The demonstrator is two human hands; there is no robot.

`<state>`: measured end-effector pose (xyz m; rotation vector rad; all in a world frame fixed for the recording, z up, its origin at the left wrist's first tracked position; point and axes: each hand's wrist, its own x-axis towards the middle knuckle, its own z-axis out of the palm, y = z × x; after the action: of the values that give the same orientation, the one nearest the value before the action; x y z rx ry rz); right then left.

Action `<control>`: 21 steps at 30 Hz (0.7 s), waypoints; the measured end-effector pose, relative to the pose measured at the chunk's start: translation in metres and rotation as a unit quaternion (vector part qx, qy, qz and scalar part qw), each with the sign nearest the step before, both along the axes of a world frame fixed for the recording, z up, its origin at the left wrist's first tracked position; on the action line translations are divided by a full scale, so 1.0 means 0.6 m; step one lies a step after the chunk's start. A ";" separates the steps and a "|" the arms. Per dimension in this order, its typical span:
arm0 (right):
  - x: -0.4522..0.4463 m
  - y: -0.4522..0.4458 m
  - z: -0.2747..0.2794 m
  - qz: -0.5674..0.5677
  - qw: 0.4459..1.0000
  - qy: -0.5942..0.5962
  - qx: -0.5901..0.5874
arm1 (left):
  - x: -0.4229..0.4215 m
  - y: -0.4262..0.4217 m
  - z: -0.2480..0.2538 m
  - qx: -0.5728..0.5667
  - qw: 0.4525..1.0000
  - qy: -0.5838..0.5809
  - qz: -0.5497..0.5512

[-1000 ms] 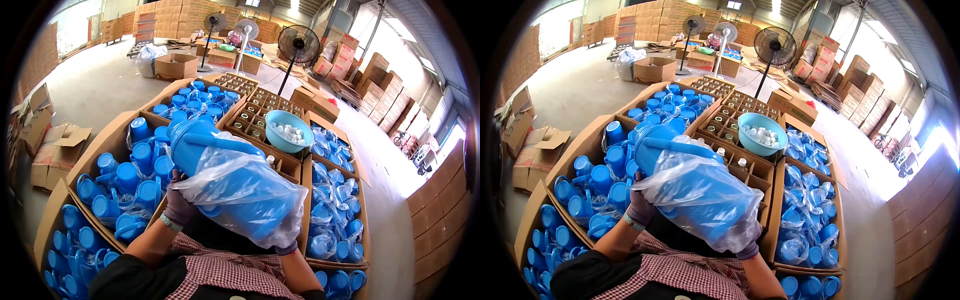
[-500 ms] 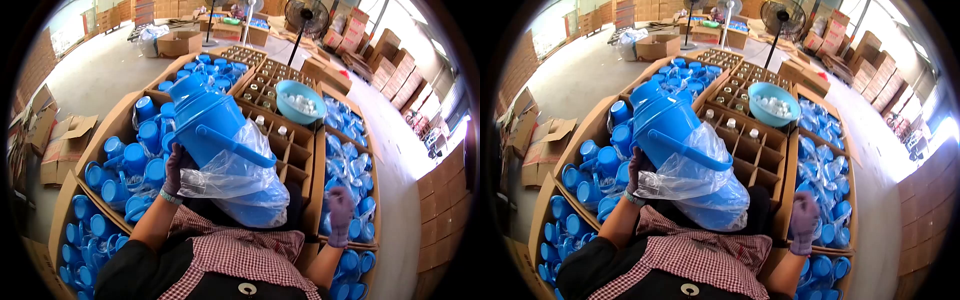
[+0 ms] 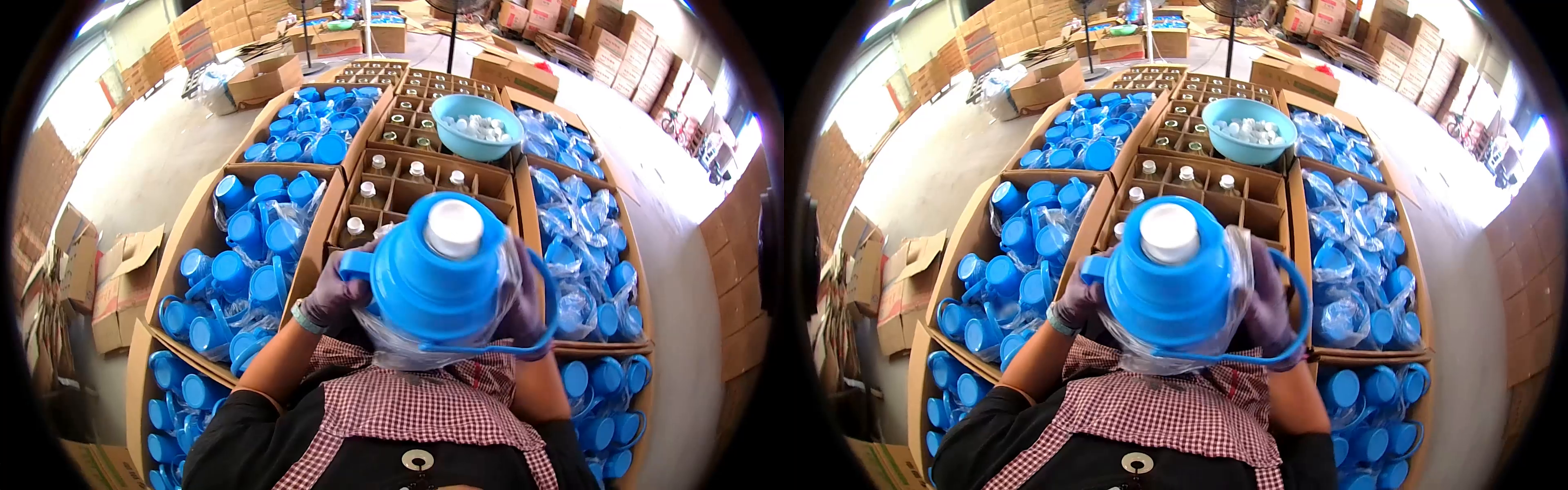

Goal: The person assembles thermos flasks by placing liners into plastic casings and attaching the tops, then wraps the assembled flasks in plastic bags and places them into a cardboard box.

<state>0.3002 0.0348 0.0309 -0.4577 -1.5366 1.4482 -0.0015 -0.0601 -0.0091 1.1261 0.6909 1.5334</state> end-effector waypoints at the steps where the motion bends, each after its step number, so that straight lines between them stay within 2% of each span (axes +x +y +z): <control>1: 0.020 0.004 0.034 -0.012 0.994 -0.095 0.048 | 0.001 -0.002 0.003 -0.013 0.998 0.034 -0.041; 4: 0.076 0.007 0.131 0.122 0.949 -0.222 0.187 | 0.025 0.002 0.019 0.004 0.993 0.045 -0.111; 5: 0.096 0.009 0.162 0.123 0.912 -0.290 0.262 | 0.030 0.000 0.023 -0.008 0.988 0.036 -0.148; 6: 0.105 -0.015 0.211 0.113 0.897 -0.370 0.214 | 0.037 0.001 0.028 -0.008 0.986 0.040 -0.165; 8: 0.125 -0.036 0.233 0.084 0.884 -0.377 0.263 | 0.050 -0.003 0.042 -0.011 0.980 0.049 -0.195; 10: 0.131 -0.064 0.245 0.048 0.867 -0.399 0.294 | 0.061 -0.011 0.068 0.025 0.974 0.163 -0.158; 13: 0.125 -0.111 0.261 -0.007 0.818 -0.460 0.346 | 0.053 -0.002 0.094 0.134 0.930 0.329 -0.093; 14: 0.123 -0.124 0.265 -0.026 0.796 -0.486 0.359 | 0.048 -0.004 0.098 0.147 0.945 0.279 -0.085; 16: 0.118 -0.145 0.275 -0.066 0.743 -0.542 0.387 | 0.058 -0.004 0.094 0.193 0.961 0.183 0.078; 17: 0.119 -0.154 0.277 -0.086 0.717 -0.568 0.395 | 0.059 -0.011 0.110 0.183 0.938 0.219 0.196; 18: 0.126 -0.158 0.270 -0.105 0.701 -0.589 0.387 | 0.068 0.001 0.104 0.051 0.935 0.200 0.287; 19: 0.136 -0.157 0.254 -0.109 0.707 -0.593 0.369 | 0.058 0.025 0.089 -0.033 0.927 0.219 0.303; 21: 0.182 -0.127 0.193 -0.078 0.762 -0.566 0.305 | 0.060 0.077 0.042 -0.080 0.931 0.327 0.141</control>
<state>0.4094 -0.0412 0.1469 -1.1257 -2.6798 0.3427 0.0345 -0.0141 0.0161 1.4686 1.4570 1.2851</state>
